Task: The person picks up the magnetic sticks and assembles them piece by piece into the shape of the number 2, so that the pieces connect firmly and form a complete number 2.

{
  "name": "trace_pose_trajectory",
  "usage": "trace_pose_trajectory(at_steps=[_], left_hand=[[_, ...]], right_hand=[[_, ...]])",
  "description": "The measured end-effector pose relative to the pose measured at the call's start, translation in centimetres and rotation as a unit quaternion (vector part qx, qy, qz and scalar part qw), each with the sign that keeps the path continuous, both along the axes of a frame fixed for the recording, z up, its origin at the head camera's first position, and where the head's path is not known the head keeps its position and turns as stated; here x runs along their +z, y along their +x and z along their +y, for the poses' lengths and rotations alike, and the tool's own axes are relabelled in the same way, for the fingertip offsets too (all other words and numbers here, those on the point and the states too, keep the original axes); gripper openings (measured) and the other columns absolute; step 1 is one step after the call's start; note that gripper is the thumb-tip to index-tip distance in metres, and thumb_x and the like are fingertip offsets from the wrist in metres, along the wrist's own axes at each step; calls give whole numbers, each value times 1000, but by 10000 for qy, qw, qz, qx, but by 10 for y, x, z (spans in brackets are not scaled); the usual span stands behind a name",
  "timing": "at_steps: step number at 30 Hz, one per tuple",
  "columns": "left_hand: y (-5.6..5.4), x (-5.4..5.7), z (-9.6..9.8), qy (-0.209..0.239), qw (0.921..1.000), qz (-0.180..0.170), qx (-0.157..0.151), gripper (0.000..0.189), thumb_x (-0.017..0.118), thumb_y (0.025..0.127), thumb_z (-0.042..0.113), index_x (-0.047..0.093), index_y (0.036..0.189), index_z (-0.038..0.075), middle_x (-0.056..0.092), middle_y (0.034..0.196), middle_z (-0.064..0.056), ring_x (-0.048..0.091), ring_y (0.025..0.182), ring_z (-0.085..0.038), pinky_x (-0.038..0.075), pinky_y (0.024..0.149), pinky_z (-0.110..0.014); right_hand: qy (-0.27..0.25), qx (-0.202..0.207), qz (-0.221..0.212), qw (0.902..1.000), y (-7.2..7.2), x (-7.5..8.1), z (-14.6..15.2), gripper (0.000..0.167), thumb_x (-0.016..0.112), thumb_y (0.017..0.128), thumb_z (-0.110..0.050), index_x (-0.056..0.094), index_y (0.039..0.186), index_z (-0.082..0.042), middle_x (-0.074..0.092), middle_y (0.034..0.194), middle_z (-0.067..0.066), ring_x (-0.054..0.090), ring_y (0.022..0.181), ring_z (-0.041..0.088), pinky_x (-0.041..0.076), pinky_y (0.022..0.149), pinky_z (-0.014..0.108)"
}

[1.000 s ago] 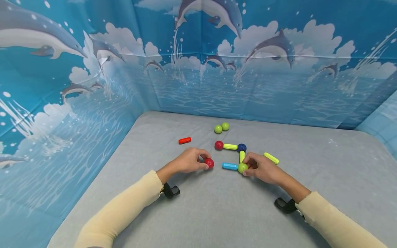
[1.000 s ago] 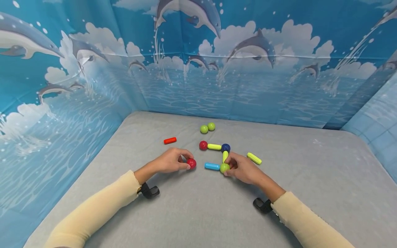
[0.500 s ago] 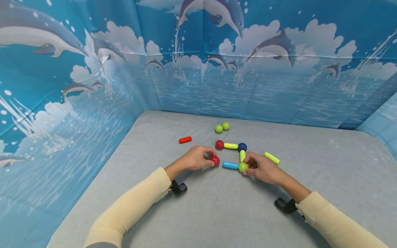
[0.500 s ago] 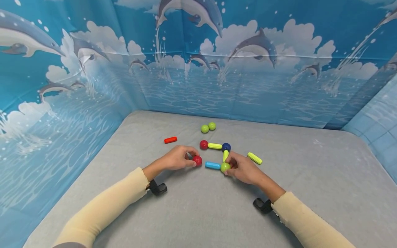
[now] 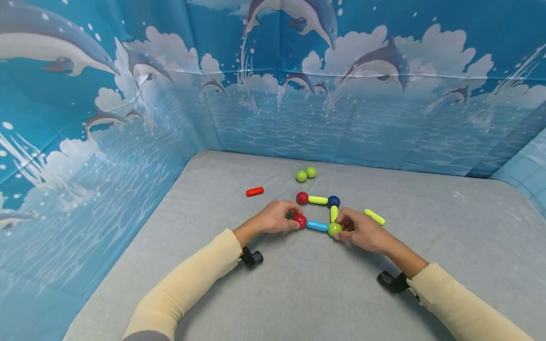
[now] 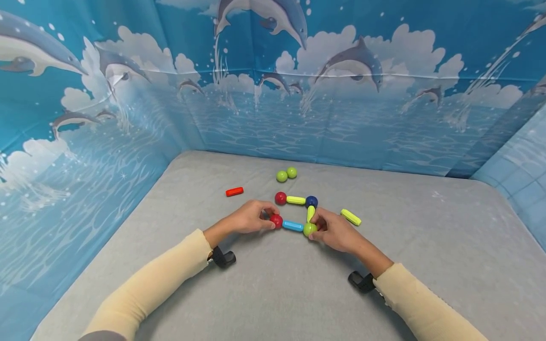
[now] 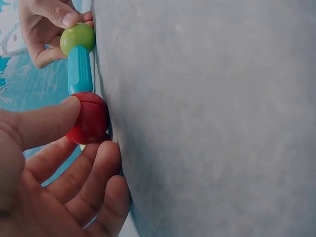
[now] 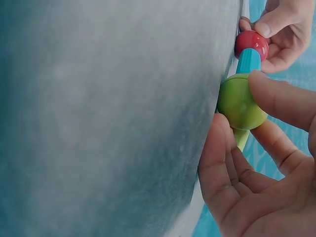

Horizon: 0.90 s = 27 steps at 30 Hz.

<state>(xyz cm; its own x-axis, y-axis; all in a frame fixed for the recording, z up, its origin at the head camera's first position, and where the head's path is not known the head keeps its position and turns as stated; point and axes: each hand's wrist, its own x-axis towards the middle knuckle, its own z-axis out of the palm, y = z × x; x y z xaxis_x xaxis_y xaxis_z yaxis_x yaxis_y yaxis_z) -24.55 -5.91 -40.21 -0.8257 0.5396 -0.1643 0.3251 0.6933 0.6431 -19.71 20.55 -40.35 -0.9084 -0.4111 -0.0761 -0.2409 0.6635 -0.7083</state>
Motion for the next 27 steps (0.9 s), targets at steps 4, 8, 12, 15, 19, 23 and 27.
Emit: trace_pose_trajectory(at_steps=[4,8,12,15,19,23,27], left_hand=[[0,1,1,22,10000,69,-21,31,73,90,17,67,120,14,69,111,-4,57,100,-15,48,82,-26],[0,-1,0,87,9999,127,-45,30,73,90,17,67,119,14,69,110,-4,58,99,-16,48,83,-27],[0,-3,-1,149,9998,101,-42,29,74,89,17,67,118,15,69,109,-3,58,98,-16,48,82,-27],[0,-4,-1,172,9998,69,-27,29,74,89,17,67,118,15,69,109,-3,57,97,-16,48,81,-26],[0,-3,0,191,9998,78,-25,29,74,89,16,67,118,15,69,109,-3,57,96,-15,48,78,-24],[2,-3,0,163,9998,86,-15,29,73,89,17,67,117,15,69,108,-3,56,95,-14,48,74,-23],[2,-2,1,131,9998,125,-13,29,73,89,17,67,117,15,69,108,-3,56,94,-14,48,76,-24]], right_hand=[[-39,45,3,10000,-1,1,2,19,72,89,-8,58,101,-7,65,93,7,57,81,15,48,64,24],[19,59,-5,10000,-2,2,2,20,73,88,-10,58,101,-7,65,93,7,57,81,15,48,63,25],[29,37,-124,9999,-3,4,1,22,74,87,-10,58,101,-6,66,94,8,57,81,17,48,62,26],[5,37,-181,9998,-4,5,1,22,74,87,-10,58,102,-6,66,95,8,57,82,17,49,62,26],[-6,50,-182,9998,-5,4,2,22,74,87,-10,58,102,-6,66,95,8,58,82,17,49,62,27],[6,63,-156,9999,-6,4,3,22,74,87,-11,58,102,-7,66,95,8,58,82,17,50,62,27],[11,60,-94,9999,-7,4,4,22,75,87,-12,59,102,-7,67,96,8,59,82,16,50,62,26]])
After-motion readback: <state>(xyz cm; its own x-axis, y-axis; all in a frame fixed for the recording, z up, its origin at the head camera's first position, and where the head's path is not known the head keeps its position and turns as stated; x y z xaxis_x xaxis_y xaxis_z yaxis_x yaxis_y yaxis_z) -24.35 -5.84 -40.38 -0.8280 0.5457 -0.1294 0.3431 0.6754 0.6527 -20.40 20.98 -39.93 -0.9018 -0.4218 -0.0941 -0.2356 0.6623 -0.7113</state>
